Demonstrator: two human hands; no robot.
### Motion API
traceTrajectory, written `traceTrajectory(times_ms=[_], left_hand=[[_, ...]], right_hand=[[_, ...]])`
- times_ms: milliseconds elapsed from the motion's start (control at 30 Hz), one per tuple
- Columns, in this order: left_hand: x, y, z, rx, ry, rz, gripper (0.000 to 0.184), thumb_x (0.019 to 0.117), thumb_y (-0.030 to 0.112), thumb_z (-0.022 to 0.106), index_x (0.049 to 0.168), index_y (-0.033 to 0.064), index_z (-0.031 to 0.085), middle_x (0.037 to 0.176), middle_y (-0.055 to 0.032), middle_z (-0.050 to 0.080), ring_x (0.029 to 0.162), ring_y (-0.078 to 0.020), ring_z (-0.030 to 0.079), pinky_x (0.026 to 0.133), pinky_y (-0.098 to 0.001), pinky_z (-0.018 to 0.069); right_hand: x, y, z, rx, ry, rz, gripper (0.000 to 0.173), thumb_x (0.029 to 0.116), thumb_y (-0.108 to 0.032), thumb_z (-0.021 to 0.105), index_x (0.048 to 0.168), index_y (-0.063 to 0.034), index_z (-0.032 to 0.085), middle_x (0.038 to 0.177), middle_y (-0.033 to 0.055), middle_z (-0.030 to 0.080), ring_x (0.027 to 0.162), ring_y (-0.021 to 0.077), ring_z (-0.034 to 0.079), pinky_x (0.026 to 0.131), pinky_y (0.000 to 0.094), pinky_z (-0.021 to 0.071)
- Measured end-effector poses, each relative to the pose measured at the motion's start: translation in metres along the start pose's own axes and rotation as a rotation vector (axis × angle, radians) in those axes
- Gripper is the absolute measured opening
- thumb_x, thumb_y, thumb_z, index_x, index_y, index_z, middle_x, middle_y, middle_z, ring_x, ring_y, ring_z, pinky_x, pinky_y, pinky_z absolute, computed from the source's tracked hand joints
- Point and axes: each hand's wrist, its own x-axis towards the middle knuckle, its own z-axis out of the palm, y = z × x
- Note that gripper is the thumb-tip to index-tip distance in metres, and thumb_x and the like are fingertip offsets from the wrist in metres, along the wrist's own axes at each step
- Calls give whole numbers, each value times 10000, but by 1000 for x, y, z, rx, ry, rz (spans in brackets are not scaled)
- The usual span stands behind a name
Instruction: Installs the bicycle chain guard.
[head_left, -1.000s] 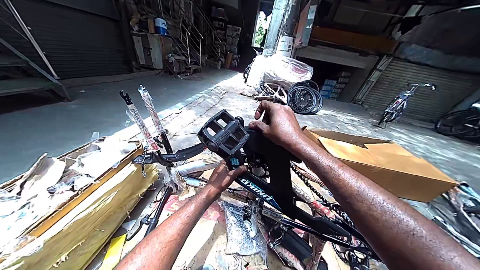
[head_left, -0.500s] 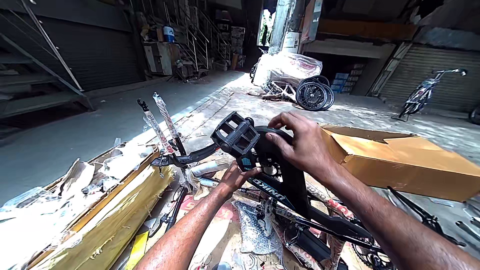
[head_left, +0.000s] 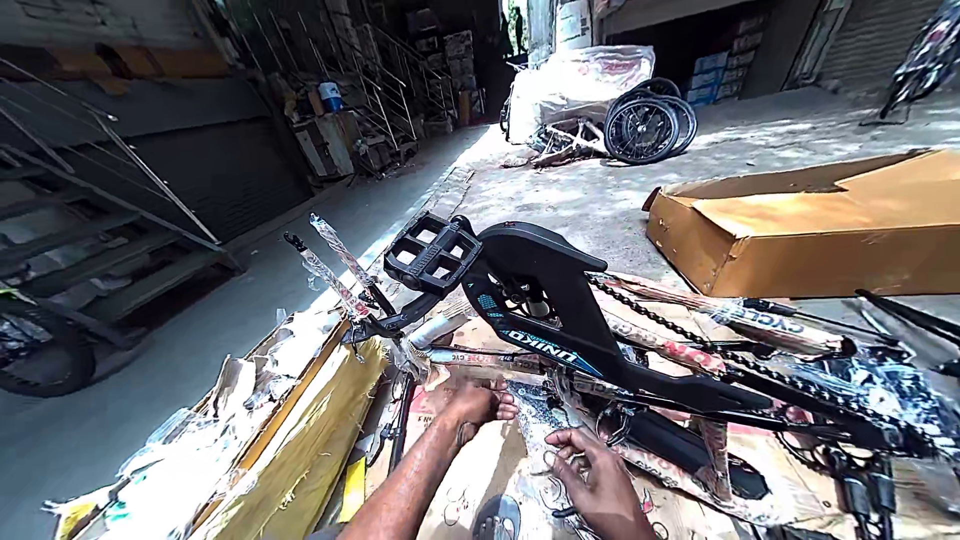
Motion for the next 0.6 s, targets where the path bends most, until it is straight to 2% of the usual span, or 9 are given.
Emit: traceTrajectory(times_ms=[67, 133, 200, 267, 367, 433, 500, 600], left_hand=[[5, -4, 2, -118, 63, 38, 279, 1060, -13, 450, 1317, -105, 507, 980, -194, 727, 819, -235, 743, 796, -361, 619], [12, -3, 2, -237, 161, 104, 293, 1106, 96, 419, 1287, -106, 528, 973, -210, 721, 802, -249, 740, 767, -367, 622], [18, 5, 3, -304, 227, 170, 336, 1120, 193, 409, 1203, -87, 576, 918, -191, 718, 752, -241, 728, 706, -359, 618], [24, 15, 5, -371, 278, 251, 317, 1102, 205, 466, 1180, -66, 610, 901, -171, 714, 739, -235, 716, 684, -357, 610], [27, 34, 11, -446, 356, 402, 272, 1091, 140, 481, 1253, -47, 595, 1003, -178, 715, 830, -253, 729, 749, -391, 614], [27, 51, 17, -437, 390, 476, 264, 1089, 103, 468, 1278, -26, 599, 1062, -171, 713, 865, -252, 727, 764, -396, 610], [27, 62, 23, -411, 423, 500, 233, 1084, 89, 470, 1252, -7, 600, 1012, -152, 691, 801, -235, 714, 738, -389, 618], [35, 62, 20, -379, 428, 548, 214, 1079, 62, 460, 1258, 16, 567, 946, -145, 676, 754, -225, 704, 721, -379, 617]], right_hand=[[13, -4, -22, -142, 147, -144, 231, 931, -342, 664, 1085, -201, 761, 1078, -17, 705, 895, 86, 678, 717, 300, 597], [28, -13, -49, -259, 281, -268, 251, 956, -384, 635, 1074, -208, 769, 1109, -16, 702, 965, 106, 680, 788, 345, 608], [39, -21, -76, -334, 367, -335, 258, 955, -380, 629, 1068, -198, 773, 1138, -4, 695, 1069, 151, 664, 878, 390, 588], [45, -23, -98, -410, 413, -372, 271, 960, -392, 617, 1051, -192, 776, 1120, 2, 700, 1074, 176, 663, 894, 413, 577], [52, -19, -113, -526, 413, -406, 335, 974, -427, 590, 1108, -175, 764, 1140, 35, 706, 1101, 229, 659, 948, 479, 539], [55, -21, -117, -636, 346, -373, 493, 973, -492, 562, 1288, -136, 693, 1250, 91, 689, 1168, 283, 648, 1011, 522, 502], [57, -26, -118, -694, 276, -317, 584, 973, -506, 568, 1387, -98, 625, 1327, 133, 660, 1205, 320, 641, 1031, 528, 493], [60, -31, -117, -685, 222, -273, 598, 975, -472, 608, 1413, -65, 602, 1295, 153, 687, 1162, 343, 668, 1027, 537, 491]])
